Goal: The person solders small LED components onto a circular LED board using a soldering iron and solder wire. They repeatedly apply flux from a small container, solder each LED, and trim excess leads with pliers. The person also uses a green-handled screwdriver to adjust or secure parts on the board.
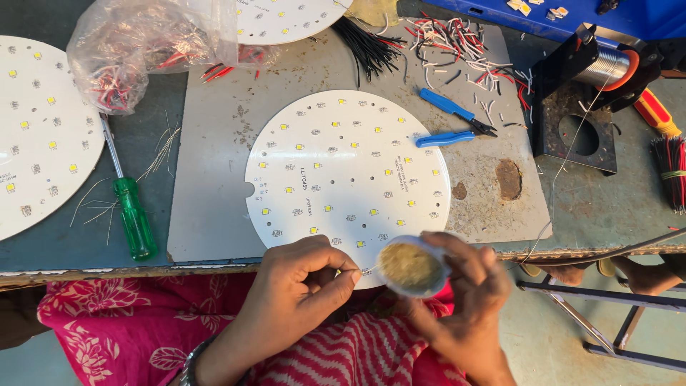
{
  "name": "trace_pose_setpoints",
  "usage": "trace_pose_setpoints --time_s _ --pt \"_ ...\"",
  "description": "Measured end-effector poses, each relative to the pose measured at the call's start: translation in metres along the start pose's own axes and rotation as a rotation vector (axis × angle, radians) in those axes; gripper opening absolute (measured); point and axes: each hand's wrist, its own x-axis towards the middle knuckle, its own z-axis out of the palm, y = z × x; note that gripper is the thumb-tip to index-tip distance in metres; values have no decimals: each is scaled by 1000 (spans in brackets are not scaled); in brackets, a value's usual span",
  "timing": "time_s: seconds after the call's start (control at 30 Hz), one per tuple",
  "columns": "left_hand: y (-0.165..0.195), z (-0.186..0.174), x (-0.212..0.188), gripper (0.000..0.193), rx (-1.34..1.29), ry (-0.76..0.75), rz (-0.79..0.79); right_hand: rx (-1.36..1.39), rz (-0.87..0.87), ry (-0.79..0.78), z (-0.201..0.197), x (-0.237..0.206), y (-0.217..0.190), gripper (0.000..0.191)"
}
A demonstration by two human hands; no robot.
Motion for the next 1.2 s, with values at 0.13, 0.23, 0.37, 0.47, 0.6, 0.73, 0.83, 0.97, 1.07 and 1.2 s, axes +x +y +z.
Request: trace_pose_setpoints --time_s 0.13,0.23,0.37,0.47,0.6,0.73,0.83,0.97,1.07,1.2 --pt "-3 -15 -3 11 98 -3 96 -105 139 183 -33 25 21 118" --pt "-6 -33 -7 9 313 16 242 -199 256 243 -56 43 44 113" --pt "-11 -50 -13 11 487 31 273 -425 145 103 -91 53 64 120" --pt "-15 -55 -20 12 490 52 228 -78 217 245 -132 70 74 109" --pt "-30 -55 -29 17 527 76 267 470 287 774 -197 120 97 69" --pt "-53 -50 -37 15 525 54 211 134 292 952 -240 162 123 41" --pt "-63 -48 -43 15 524 55 145 -23 129 852 -258 180 143 32" --pt "-56 -43 -34 14 493 53 158 -230 -41 813 -271 193 159 28" --pt "-40 -37 -15 15 551 38 328 -332 -51 794 -277 190 163 25" --pt "-18 -28 13 13 523 -58 439 -211 81 864 -304 164 163 18"
